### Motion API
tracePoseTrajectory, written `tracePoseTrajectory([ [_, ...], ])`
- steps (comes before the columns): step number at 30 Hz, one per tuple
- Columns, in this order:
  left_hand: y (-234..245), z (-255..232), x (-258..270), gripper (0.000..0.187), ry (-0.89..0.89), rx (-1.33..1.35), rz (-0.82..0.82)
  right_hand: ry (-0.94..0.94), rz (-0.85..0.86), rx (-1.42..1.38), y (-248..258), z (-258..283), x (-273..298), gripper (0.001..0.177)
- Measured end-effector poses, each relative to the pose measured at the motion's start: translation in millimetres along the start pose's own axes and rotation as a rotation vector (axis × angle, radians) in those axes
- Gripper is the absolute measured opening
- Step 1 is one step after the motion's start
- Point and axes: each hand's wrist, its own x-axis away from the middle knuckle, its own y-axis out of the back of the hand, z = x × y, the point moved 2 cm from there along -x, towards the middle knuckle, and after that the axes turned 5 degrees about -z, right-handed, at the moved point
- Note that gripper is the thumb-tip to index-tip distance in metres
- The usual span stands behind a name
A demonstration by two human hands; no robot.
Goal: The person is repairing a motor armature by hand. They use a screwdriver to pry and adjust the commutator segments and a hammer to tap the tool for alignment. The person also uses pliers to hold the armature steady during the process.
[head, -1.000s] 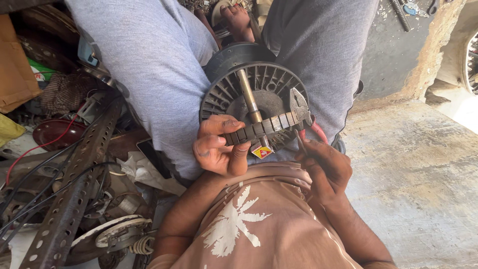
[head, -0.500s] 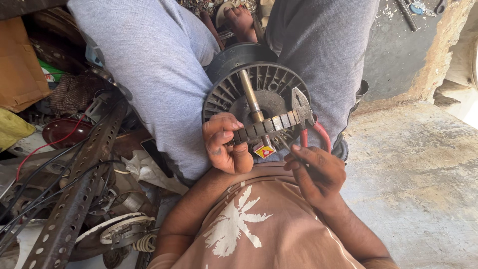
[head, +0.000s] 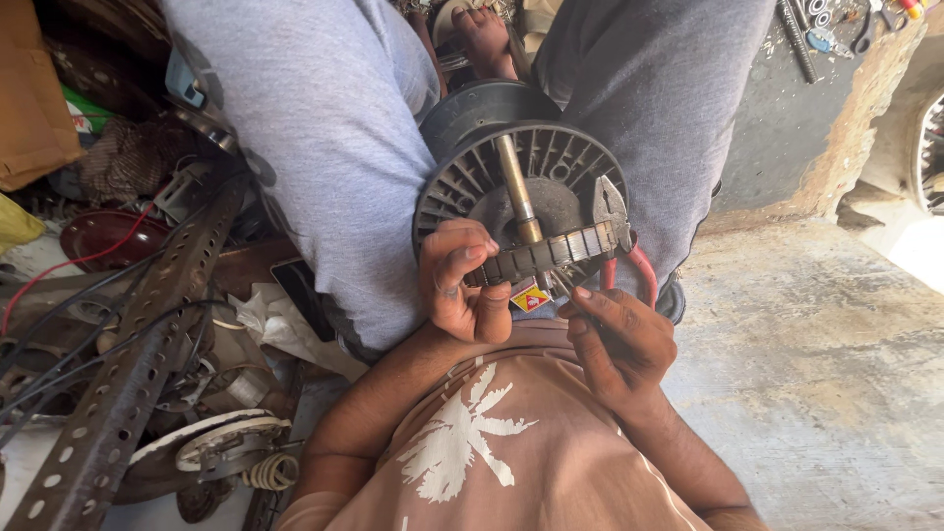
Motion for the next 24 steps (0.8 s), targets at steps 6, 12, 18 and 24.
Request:
tracePoseTrajectory([
  [6,-2,-6,-12,0.051,0.084,0.185,0.058,-0.012,0.003,0.007,0,4,3,0.034],
  [12,-1,-9,-20,0.053,0.125,0.337,0.115,-0.003,0.002,0.02,-6,6,4,0.036],
  [18,9,2,6,0.051,0.051,0.209,0.154,-0.045,-0.023,0.021,-8,11,8,0.033],
  [24,9,-9,-7,0.051,0.047,0.147,0.252,-0.028,-0.099,0.029,-6,7,18,0.028],
])
